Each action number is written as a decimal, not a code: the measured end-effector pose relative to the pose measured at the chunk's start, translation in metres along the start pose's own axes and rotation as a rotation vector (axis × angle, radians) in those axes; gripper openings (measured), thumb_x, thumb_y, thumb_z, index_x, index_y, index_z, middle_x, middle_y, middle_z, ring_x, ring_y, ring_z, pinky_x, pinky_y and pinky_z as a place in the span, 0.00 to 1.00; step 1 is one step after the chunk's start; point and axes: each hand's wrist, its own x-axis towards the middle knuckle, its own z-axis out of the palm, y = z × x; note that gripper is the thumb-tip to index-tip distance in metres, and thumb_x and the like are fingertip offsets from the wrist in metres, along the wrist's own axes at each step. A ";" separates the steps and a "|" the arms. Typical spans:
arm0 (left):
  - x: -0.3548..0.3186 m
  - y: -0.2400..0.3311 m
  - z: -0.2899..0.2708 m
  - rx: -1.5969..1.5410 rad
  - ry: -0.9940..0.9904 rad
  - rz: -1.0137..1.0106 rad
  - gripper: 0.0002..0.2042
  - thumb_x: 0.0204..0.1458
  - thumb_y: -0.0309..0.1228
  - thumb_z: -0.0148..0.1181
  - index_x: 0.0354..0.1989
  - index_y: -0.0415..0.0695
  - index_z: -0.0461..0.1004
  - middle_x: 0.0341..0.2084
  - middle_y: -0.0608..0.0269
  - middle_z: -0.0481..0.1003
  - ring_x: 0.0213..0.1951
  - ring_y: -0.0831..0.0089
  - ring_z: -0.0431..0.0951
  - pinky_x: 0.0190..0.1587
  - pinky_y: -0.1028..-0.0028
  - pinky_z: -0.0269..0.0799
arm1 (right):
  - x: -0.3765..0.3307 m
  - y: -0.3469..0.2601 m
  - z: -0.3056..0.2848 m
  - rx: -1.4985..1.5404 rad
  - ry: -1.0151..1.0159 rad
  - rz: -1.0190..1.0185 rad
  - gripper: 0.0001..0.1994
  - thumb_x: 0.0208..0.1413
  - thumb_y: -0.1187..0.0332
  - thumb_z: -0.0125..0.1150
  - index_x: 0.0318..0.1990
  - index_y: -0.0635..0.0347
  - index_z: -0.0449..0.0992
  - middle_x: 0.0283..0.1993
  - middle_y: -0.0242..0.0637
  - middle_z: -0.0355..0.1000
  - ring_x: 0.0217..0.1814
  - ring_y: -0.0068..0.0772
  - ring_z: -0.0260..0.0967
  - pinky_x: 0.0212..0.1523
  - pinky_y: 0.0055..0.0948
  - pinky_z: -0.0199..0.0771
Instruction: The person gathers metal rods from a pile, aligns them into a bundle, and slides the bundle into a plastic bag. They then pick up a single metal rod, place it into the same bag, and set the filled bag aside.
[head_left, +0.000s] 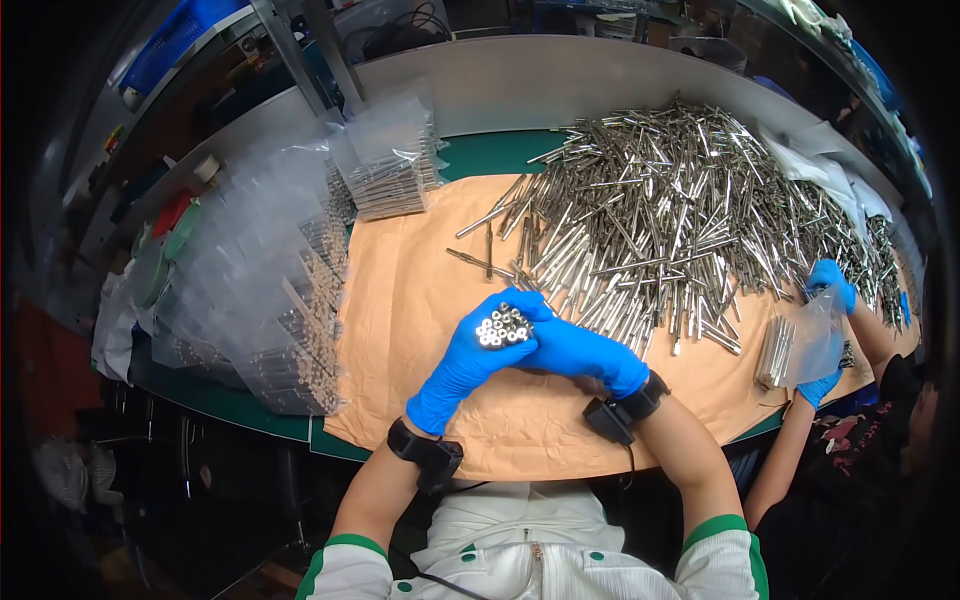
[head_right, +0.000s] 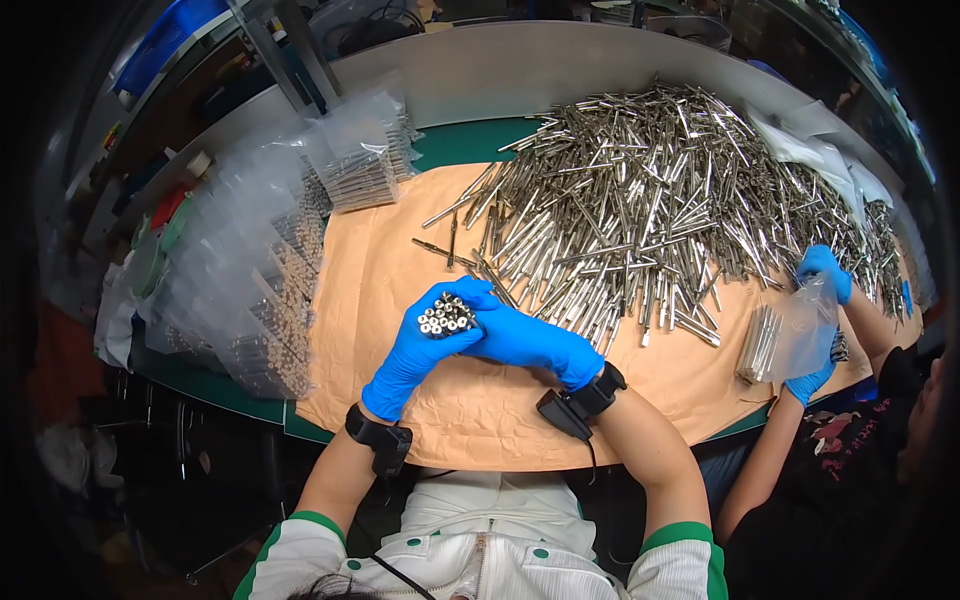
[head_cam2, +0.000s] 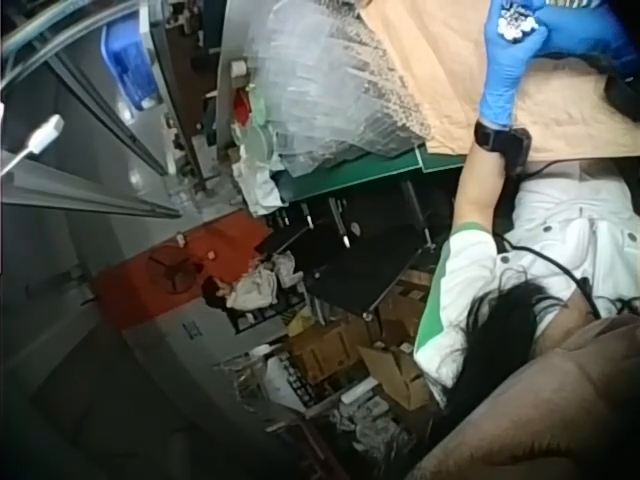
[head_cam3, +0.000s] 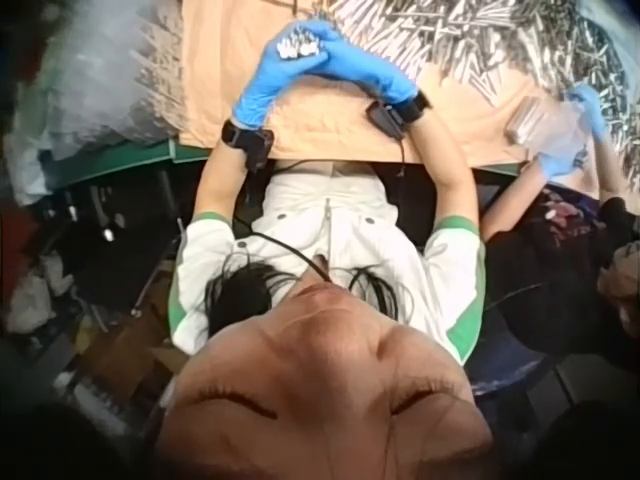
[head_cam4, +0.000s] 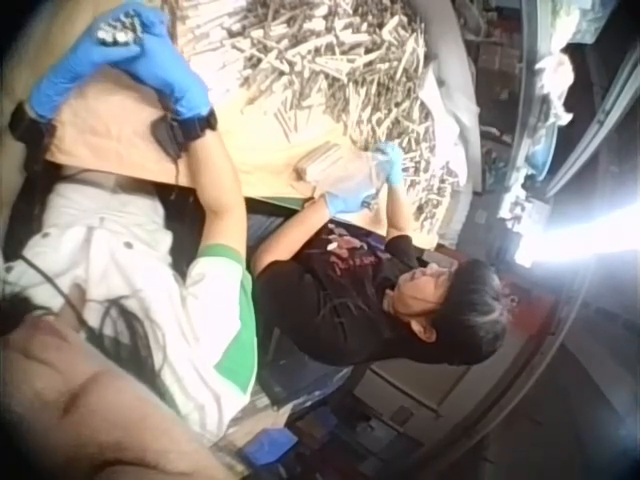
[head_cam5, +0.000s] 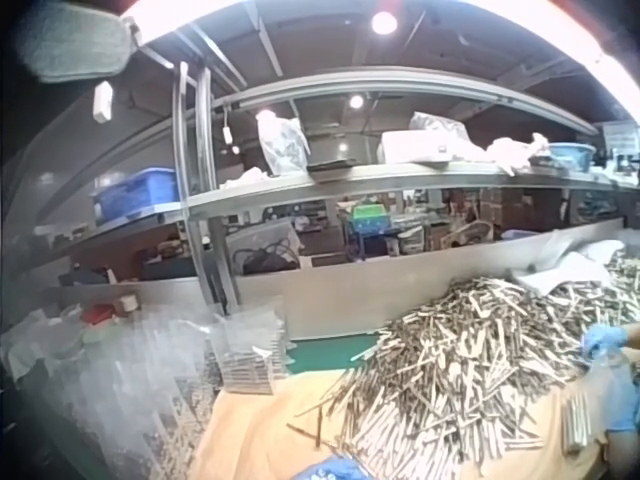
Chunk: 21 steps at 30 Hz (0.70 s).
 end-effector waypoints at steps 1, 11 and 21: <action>0.001 0.001 -0.001 0.016 -0.015 -0.011 0.25 0.42 0.20 0.63 0.52 0.37 0.64 0.45 0.60 0.70 0.47 0.75 0.69 0.52 0.75 0.64 | 0.001 0.001 -0.002 -0.048 -0.007 -0.052 0.18 0.48 0.68 0.61 0.48 0.58 0.70 0.55 0.43 0.61 0.53 0.39 0.61 0.55 0.32 0.61; 0.002 0.010 0.001 0.145 -0.050 0.056 0.26 0.41 0.22 0.65 0.51 0.38 0.65 0.45 0.61 0.70 0.47 0.75 0.69 0.51 0.76 0.64 | 0.003 0.004 -0.004 0.093 -0.028 0.101 0.19 0.46 0.69 0.64 0.47 0.58 0.71 0.49 0.39 0.67 0.49 0.34 0.66 0.52 0.30 0.64; 0.002 0.030 -0.001 -0.016 -0.058 -0.094 0.31 0.39 0.21 0.66 0.55 0.39 0.61 0.50 0.56 0.67 0.52 0.72 0.67 0.53 0.74 0.65 | 0.006 -0.018 -0.004 0.084 0.007 -0.017 0.20 0.42 0.66 0.67 0.45 0.57 0.72 0.47 0.37 0.69 0.46 0.31 0.67 0.49 0.31 0.67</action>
